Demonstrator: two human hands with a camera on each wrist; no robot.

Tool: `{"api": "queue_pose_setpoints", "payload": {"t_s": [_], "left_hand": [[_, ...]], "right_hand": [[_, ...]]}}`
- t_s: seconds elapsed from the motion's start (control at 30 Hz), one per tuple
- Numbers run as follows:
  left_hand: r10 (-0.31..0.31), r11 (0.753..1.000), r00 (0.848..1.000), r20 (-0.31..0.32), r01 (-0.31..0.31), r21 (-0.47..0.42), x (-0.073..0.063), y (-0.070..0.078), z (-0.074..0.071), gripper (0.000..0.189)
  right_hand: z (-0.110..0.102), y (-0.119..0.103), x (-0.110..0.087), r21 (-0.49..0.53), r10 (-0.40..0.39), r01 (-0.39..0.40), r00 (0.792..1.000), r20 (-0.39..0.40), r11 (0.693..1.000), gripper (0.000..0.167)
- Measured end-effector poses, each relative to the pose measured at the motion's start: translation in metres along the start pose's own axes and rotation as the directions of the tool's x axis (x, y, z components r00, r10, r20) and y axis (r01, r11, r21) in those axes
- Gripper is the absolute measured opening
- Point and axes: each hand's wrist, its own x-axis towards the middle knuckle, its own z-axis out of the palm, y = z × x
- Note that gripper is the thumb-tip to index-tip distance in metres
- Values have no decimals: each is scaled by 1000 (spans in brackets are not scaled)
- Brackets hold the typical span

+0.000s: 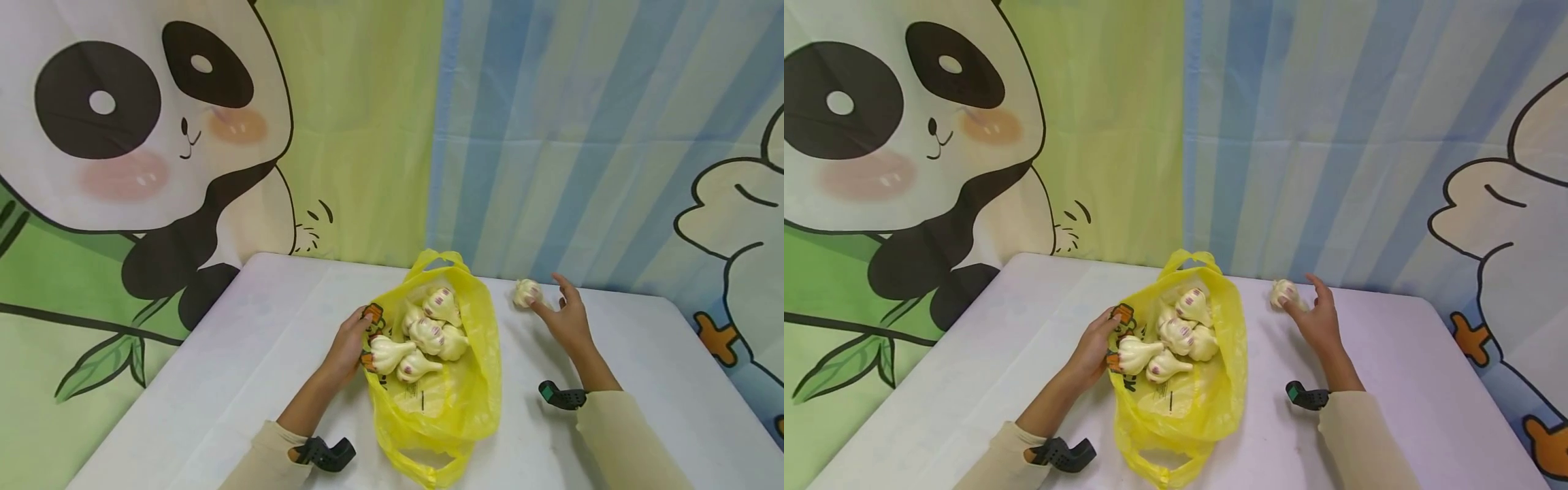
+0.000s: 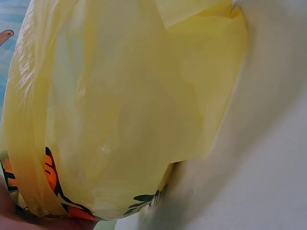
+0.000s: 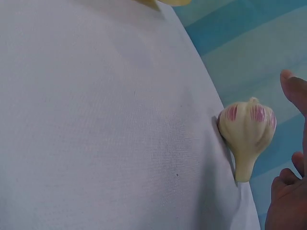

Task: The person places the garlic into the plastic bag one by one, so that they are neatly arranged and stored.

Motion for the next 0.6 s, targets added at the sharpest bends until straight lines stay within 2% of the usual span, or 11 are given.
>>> {"api": "queue_pose_setpoints", "payload": {"t_s": [0.33,0.6], "left_hand": [[14,1000,1000,15,-14,-6,0,-1,0,51],[-1,1000,1000,1,1,-6,0,1,-2,51]], "right_hand": [[2,18,5,-18,99,-98,992,78,995,97],[6,19,12,-61,149,-144,985,86,988,103]]}}
